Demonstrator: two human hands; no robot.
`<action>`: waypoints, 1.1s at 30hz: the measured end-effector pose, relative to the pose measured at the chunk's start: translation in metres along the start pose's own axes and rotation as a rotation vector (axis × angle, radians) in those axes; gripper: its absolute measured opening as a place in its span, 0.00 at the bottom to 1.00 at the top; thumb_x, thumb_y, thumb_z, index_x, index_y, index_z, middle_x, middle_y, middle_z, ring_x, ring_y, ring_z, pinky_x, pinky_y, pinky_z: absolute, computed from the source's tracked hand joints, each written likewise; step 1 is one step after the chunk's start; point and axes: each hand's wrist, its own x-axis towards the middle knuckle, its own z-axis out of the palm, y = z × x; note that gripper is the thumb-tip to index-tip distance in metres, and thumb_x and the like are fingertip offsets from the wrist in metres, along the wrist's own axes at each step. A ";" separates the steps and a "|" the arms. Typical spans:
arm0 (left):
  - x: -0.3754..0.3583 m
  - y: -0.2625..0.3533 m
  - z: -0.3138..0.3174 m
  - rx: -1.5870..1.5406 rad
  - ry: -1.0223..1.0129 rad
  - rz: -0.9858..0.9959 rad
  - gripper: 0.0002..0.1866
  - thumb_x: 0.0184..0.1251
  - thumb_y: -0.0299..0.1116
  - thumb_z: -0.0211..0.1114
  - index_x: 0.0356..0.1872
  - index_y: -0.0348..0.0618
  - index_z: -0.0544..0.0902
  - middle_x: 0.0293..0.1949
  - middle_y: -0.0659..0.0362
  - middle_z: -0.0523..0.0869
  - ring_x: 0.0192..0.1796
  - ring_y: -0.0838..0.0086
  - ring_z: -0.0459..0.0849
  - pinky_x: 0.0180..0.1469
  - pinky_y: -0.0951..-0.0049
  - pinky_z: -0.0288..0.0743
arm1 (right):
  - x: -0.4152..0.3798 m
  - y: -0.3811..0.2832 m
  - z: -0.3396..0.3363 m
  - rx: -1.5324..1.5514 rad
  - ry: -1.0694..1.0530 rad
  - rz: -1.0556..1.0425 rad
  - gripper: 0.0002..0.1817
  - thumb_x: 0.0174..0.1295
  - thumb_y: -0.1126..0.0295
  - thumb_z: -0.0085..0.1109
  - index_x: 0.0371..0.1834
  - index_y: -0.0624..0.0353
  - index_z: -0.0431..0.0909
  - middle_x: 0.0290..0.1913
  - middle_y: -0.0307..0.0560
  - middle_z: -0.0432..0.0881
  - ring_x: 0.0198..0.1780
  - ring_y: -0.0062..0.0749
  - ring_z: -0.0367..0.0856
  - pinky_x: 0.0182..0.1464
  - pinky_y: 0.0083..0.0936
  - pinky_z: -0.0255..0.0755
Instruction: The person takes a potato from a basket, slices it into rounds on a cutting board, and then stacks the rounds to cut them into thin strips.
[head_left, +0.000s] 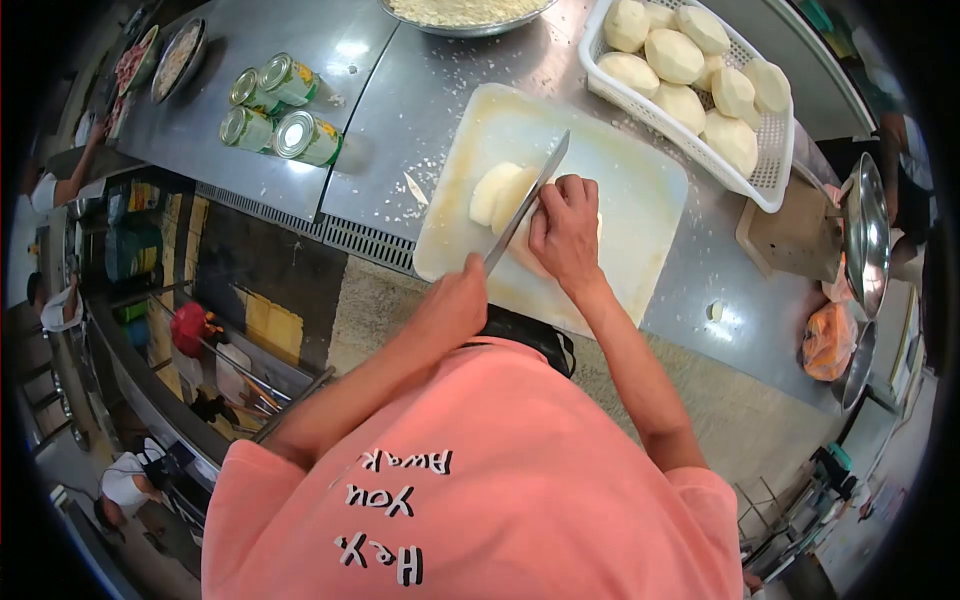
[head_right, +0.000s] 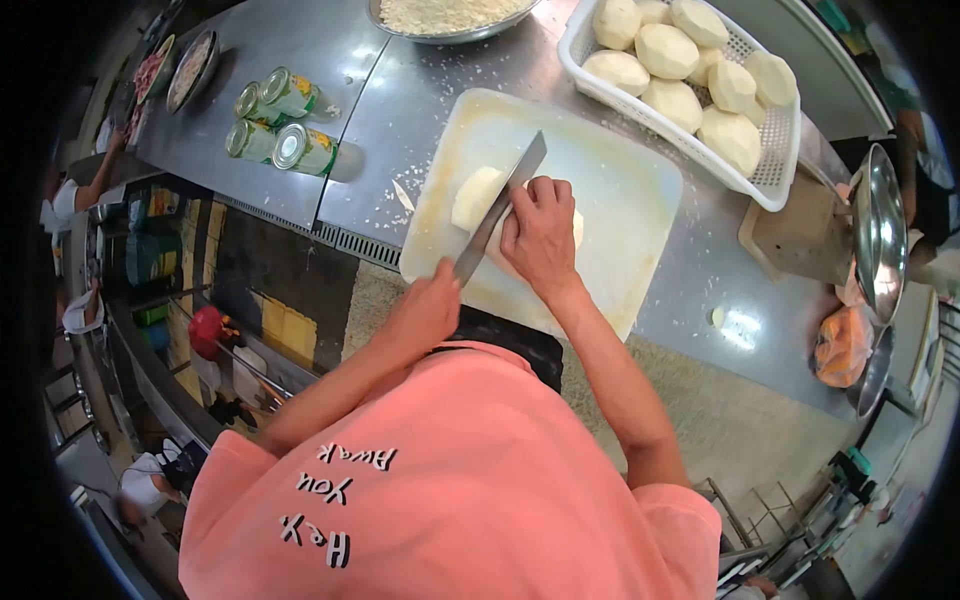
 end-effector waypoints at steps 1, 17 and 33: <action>0.016 -0.003 0.012 -0.034 0.055 0.075 0.09 0.71 0.26 0.53 0.43 0.27 0.67 0.26 0.31 0.80 0.35 0.33 0.81 0.36 0.41 0.73 | -0.002 0.000 -0.002 0.009 0.006 -0.002 0.09 0.46 0.81 0.55 0.33 0.61 0.76 0.38 0.50 0.73 0.44 0.48 0.70 0.47 0.41 0.66; -0.021 0.018 -0.018 -0.021 -0.025 -0.006 0.08 0.73 0.26 0.50 0.43 0.29 0.66 0.22 0.34 0.79 0.31 0.33 0.80 0.34 0.41 0.71 | -0.005 0.005 -0.006 -0.073 -0.019 -0.011 0.11 0.48 0.77 0.57 0.37 0.58 0.78 0.40 0.47 0.75 0.47 0.46 0.71 0.47 0.40 0.64; -0.015 0.024 -0.027 -0.060 -0.111 -0.068 0.10 0.70 0.27 0.52 0.43 0.27 0.68 0.24 0.30 0.80 0.35 0.32 0.81 0.37 0.39 0.72 | -0.006 0.005 -0.007 -0.056 -0.018 -0.025 0.11 0.48 0.77 0.55 0.37 0.59 0.76 0.41 0.48 0.75 0.49 0.49 0.71 0.49 0.42 0.64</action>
